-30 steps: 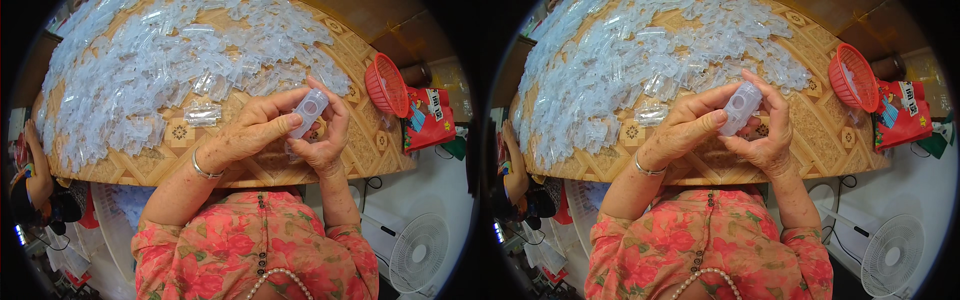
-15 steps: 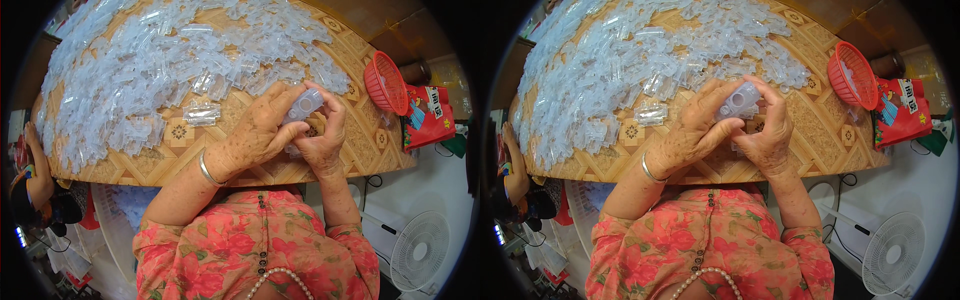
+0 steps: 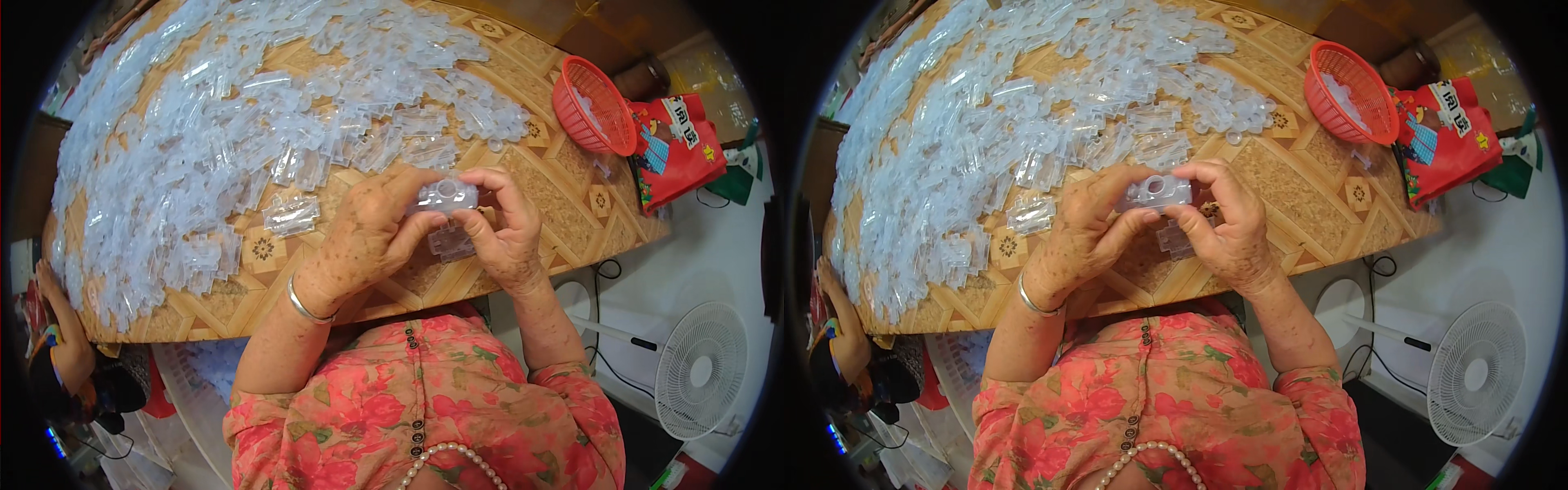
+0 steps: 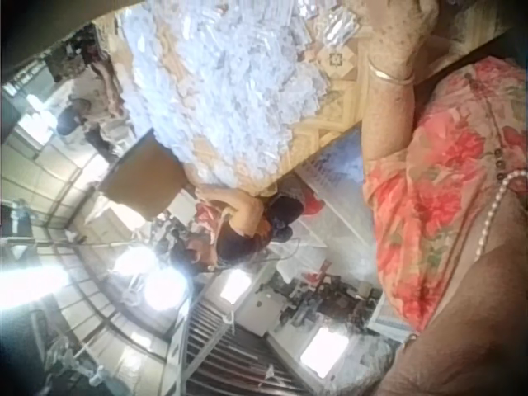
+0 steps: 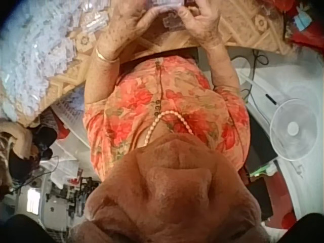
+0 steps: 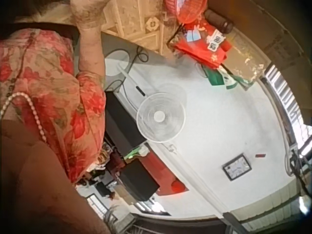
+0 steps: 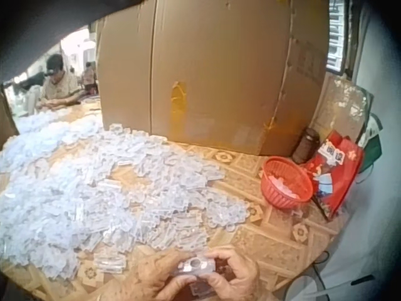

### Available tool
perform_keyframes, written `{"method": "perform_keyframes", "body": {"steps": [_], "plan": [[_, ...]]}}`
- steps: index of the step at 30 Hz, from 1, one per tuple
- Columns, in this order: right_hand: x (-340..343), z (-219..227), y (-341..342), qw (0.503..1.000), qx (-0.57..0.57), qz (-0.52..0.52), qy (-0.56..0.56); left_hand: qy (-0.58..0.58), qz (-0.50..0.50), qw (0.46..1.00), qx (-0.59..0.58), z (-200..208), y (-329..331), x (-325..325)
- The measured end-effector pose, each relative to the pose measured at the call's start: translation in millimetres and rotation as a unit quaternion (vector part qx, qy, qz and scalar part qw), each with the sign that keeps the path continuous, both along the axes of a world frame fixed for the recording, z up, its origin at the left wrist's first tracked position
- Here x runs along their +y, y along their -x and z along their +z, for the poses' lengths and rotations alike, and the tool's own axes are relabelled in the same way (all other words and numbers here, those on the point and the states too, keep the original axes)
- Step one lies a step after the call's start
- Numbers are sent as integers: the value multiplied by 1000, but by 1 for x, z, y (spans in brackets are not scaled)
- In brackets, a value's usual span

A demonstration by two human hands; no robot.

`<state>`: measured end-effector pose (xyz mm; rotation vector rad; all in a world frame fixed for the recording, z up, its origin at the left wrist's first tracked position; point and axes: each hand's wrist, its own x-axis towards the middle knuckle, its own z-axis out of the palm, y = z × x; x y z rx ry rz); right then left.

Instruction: The person sits at a wooden table and assembles small, clear plastic components by hand. They pick up individual parts from a large pile, fit them together, and place the assembled units back onto the table. The task involves repetitive manual manipulation of the plastic pieces without the use of tools.

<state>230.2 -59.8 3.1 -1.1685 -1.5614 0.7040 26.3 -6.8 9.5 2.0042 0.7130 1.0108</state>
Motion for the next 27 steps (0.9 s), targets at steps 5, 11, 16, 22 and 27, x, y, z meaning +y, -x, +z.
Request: {"method": "perform_keyframes", "body": {"steps": [5,11,16,22,27], "plan": [[7,12,-19,996,-91,2,23,-44,23,997,52,4,1,0],[34,8,-57,943,-308,-127,5,-77,77,991,74,-3,-2,5],[43,5,-58,911,-393,-122,33,-76,76,993,44,-5,-1,7],[35,6,-59,942,-312,-101,74,-70,84,993,37,-2,-1,5],[16,25,-52,947,-223,-91,211,-88,81,992,39,-3,-1,4]]}}
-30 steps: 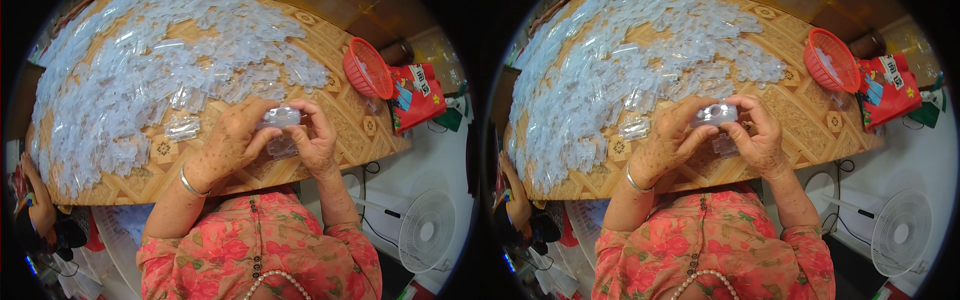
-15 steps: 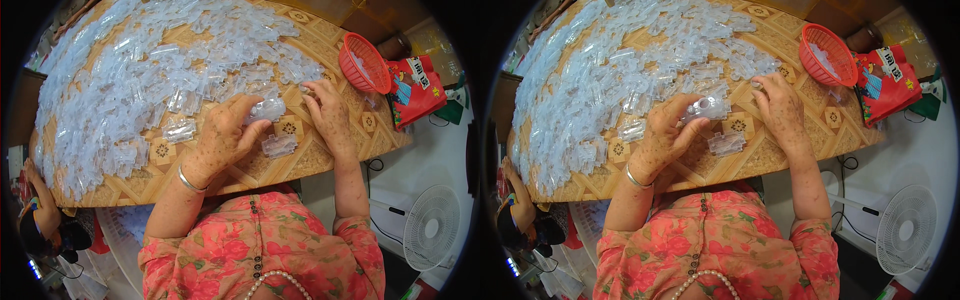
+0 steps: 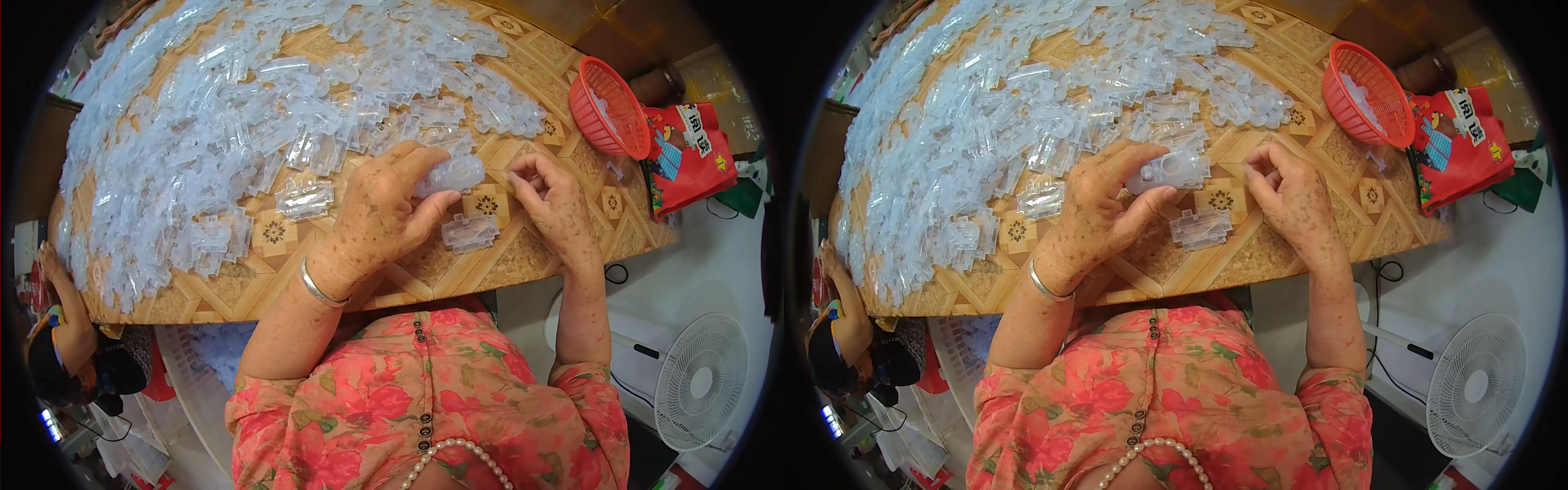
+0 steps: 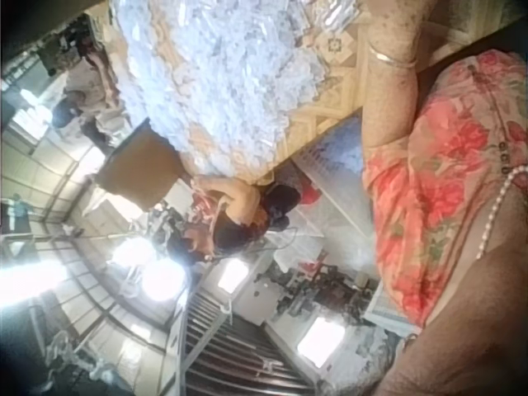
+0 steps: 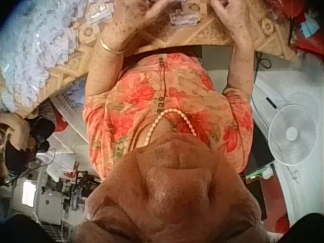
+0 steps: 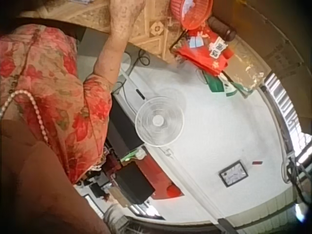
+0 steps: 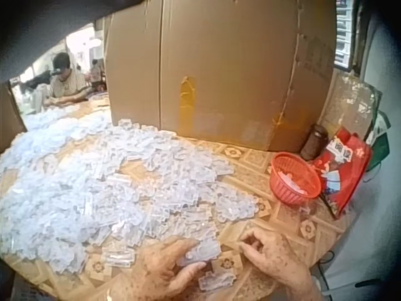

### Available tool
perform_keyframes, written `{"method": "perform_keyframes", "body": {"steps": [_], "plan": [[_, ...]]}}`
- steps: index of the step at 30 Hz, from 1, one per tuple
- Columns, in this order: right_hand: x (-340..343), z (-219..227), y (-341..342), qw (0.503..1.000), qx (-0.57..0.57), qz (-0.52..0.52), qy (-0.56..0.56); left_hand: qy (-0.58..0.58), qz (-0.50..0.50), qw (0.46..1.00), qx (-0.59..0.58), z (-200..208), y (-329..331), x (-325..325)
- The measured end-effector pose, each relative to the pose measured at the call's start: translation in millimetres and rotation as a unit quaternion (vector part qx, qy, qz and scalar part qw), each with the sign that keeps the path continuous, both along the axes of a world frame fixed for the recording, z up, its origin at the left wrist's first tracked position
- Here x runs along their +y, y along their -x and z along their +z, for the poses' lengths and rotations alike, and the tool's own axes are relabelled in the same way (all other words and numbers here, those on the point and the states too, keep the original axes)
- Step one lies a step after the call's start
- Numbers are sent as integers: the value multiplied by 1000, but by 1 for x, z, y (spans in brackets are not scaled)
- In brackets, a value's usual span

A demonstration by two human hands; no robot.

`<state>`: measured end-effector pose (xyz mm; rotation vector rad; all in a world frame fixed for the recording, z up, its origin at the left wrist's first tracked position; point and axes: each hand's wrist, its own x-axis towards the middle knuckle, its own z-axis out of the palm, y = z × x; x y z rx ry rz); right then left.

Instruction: The person sits at a wooden table and assembles small, clear plastic components by hand. They pick up individual parts from a large pile, fit them together, and place the assembled units back onto the table. The task involves repetitive manual manipulation of the plastic pieces without the use of tools.

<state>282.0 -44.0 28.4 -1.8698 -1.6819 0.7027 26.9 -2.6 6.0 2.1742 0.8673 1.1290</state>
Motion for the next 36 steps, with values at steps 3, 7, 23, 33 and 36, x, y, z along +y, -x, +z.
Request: {"method": "perform_keyframes", "body": {"steps": [3,7,23,33,36], "plan": [[-3,1,-7,1000,2,16,-3,18,1,1000,3,2,0,-1],[-3,-4,-17,997,-37,59,-18,17,-3,1000,0,2,-1,0],[-11,2,7,982,56,84,-159,-12,-6,1000,19,0,0,0],[-11,11,47,953,72,179,-235,-19,-34,999,17,3,2,-3],[-14,17,51,952,65,175,-241,-40,-12,997,70,16,5,-12]]}}
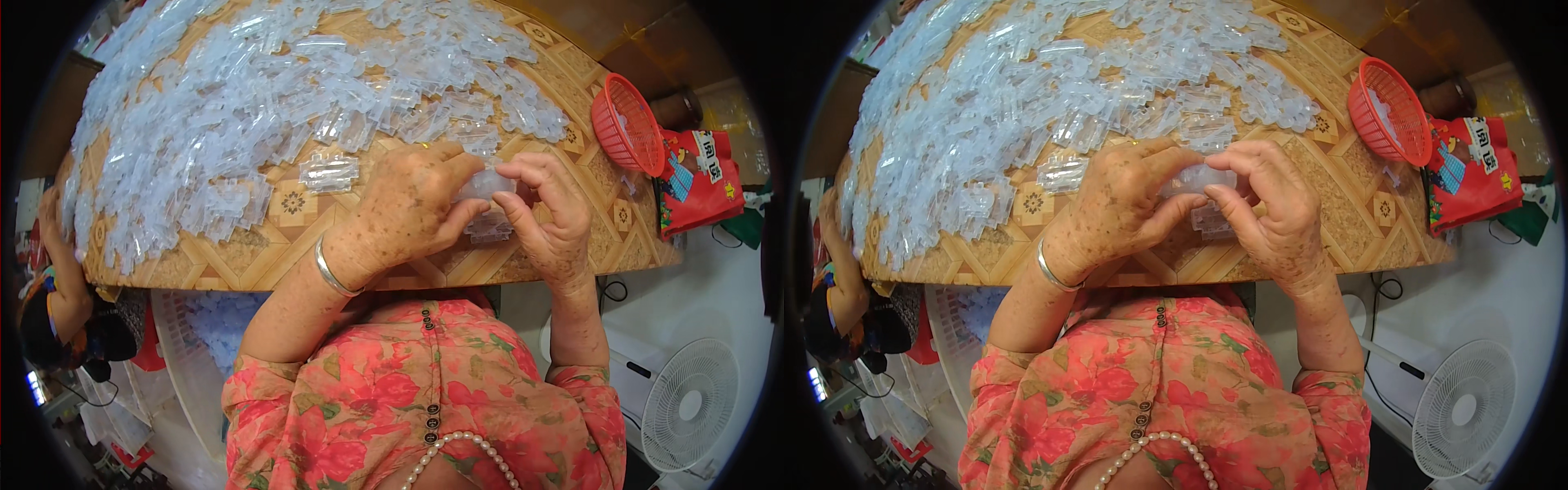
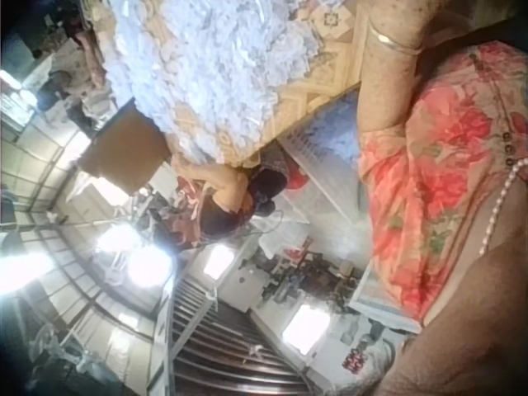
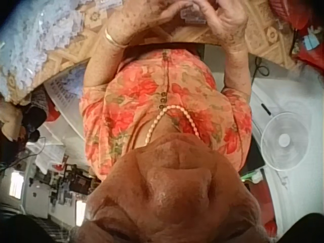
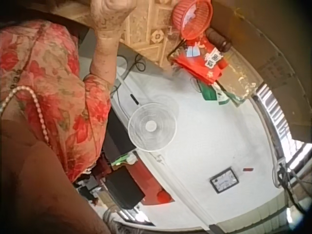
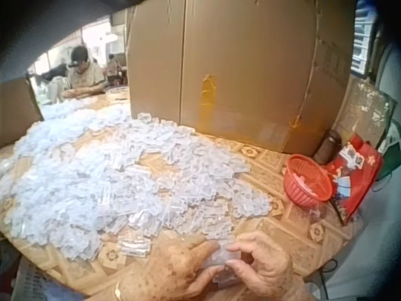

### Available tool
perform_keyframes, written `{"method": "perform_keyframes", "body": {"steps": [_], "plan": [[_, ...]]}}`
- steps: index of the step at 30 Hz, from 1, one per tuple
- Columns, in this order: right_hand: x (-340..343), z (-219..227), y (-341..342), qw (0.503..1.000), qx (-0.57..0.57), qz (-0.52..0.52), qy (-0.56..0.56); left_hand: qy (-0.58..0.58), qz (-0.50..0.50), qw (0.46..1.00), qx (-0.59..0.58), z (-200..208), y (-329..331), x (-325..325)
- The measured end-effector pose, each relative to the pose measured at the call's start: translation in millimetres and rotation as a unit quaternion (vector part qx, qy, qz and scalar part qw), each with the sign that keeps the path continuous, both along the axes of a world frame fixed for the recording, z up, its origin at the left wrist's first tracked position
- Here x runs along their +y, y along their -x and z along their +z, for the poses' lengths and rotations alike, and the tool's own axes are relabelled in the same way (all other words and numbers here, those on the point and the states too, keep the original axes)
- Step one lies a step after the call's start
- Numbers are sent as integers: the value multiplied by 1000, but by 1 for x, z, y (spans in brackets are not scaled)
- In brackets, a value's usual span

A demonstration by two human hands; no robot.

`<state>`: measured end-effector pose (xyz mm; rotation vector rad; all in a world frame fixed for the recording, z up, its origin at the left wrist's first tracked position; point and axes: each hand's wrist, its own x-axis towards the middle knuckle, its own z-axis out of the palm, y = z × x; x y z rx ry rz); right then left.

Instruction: The person sits at a wooden table and assembles small, clear plastic components by hand. They pick up individual parts from a large pile, fit them together, and place the assembled units back onto the table. The task involves repetitive manual manipulation of the plastic pieces without the use of tools.

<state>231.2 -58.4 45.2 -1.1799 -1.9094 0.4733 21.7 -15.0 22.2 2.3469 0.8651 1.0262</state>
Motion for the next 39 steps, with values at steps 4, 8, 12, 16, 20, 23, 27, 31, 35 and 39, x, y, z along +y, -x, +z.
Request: {"method": "perform_keyframes", "body": {"steps": [4,8,12,16,20,23,27,31,35,39], "plan": [[-7,3,6,1000,-3,31,0,-2,21,999,37,11,14,-17],[-18,-6,19,997,-9,71,25,57,47,997,37,4,32,-46],[-25,-16,33,994,-39,91,54,95,50,994,-16,-22,41,-60],[-25,-18,37,988,-109,100,33,54,56,996,-51,-37,39,-62],[-23,-13,42,985,-133,102,50,44,57,996,-52,-40,40,-63],[-22,-10,45,982,-145,104,64,56,57,996,-48,-42,40,-62],[-18,-6,45,979,-140,108,100,65,69,994,-55,-44,40,-63],[-18,-4,43,977,-117,105,143,75,76,992,-63,-43,42,-63],[-17,2,43,978,-91,89,167,101,92,988,-68,-37,46,-65],[-18,2,36,982,-43,65,175,132,100,983,-76,-30,52,-70]]}}
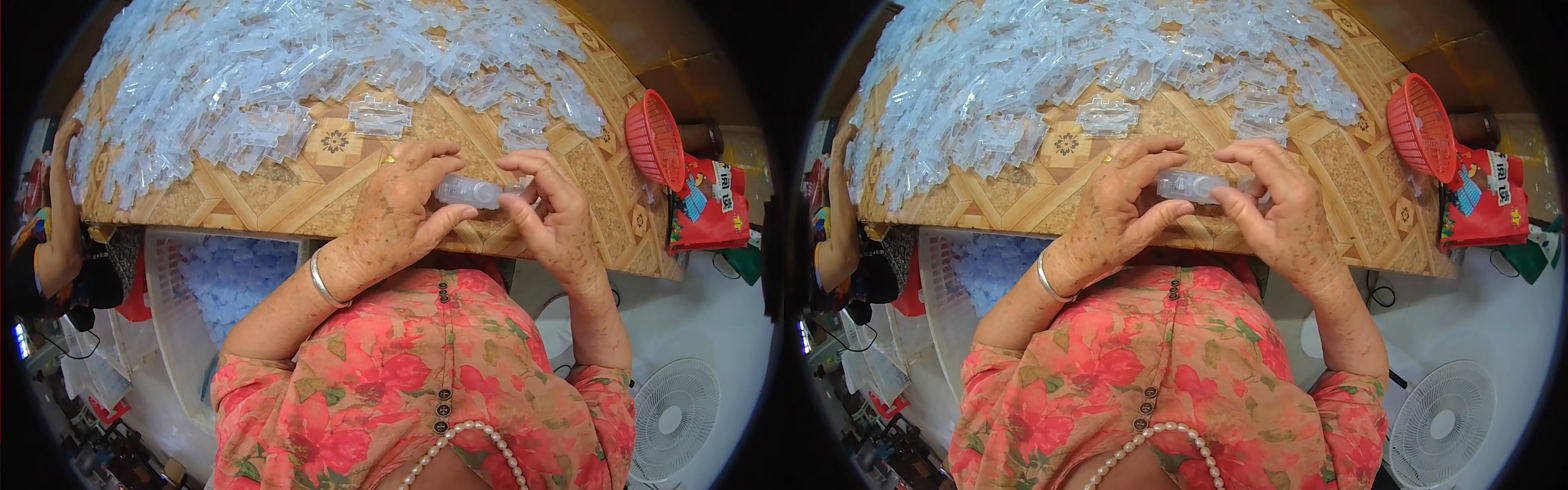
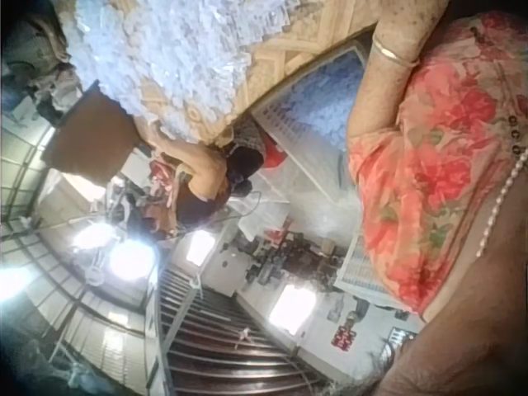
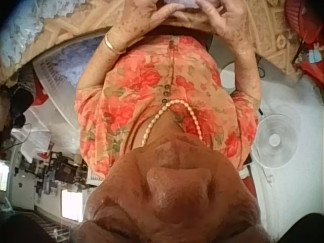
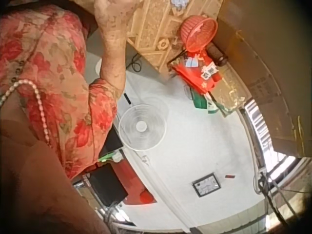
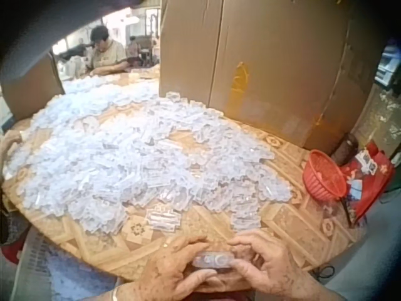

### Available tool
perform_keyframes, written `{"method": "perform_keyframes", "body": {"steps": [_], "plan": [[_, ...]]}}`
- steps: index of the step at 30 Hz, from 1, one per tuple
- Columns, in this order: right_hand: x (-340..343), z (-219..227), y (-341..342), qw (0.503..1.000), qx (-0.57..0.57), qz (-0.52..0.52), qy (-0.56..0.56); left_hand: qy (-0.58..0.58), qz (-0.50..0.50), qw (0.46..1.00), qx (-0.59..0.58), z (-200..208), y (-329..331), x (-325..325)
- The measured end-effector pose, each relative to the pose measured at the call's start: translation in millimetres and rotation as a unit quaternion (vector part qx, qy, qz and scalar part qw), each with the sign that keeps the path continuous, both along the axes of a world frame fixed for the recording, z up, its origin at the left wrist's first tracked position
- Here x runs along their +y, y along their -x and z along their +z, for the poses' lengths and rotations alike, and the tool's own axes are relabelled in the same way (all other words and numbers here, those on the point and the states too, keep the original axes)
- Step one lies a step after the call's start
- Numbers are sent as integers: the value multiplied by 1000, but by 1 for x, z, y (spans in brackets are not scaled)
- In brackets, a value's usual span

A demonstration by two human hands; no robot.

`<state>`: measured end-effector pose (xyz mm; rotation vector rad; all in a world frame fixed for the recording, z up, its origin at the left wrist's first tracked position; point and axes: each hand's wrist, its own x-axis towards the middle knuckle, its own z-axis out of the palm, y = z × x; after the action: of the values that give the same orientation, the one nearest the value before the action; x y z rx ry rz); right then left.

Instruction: The person sits at a wooden table and assembles small, clear plastic components by hand. They pick up individual parts from a large pile, fit them together, and place the assembled units back onto the table. The task involves repetitive manual manipulation of the plastic pieces without the use of tools.

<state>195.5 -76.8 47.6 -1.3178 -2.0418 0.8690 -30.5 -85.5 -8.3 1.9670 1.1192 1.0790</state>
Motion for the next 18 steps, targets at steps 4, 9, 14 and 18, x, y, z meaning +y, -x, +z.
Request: {"method": "perform_keyframes", "body": {"steps": [4,9,14,18], "plan": [[0,-7,-4,987,27,-37,157,103,-11,993,-49,5,-5,-3],[5,-3,3,946,84,-40,309,92,-26,993,-68,-1,-16,5],[13,-7,2,915,142,-31,377,130,-29,985,-113,-8,-22,10],[21,-7,6,891,150,-27,429,148,-31,980,-129,-10,-21,10]]}}
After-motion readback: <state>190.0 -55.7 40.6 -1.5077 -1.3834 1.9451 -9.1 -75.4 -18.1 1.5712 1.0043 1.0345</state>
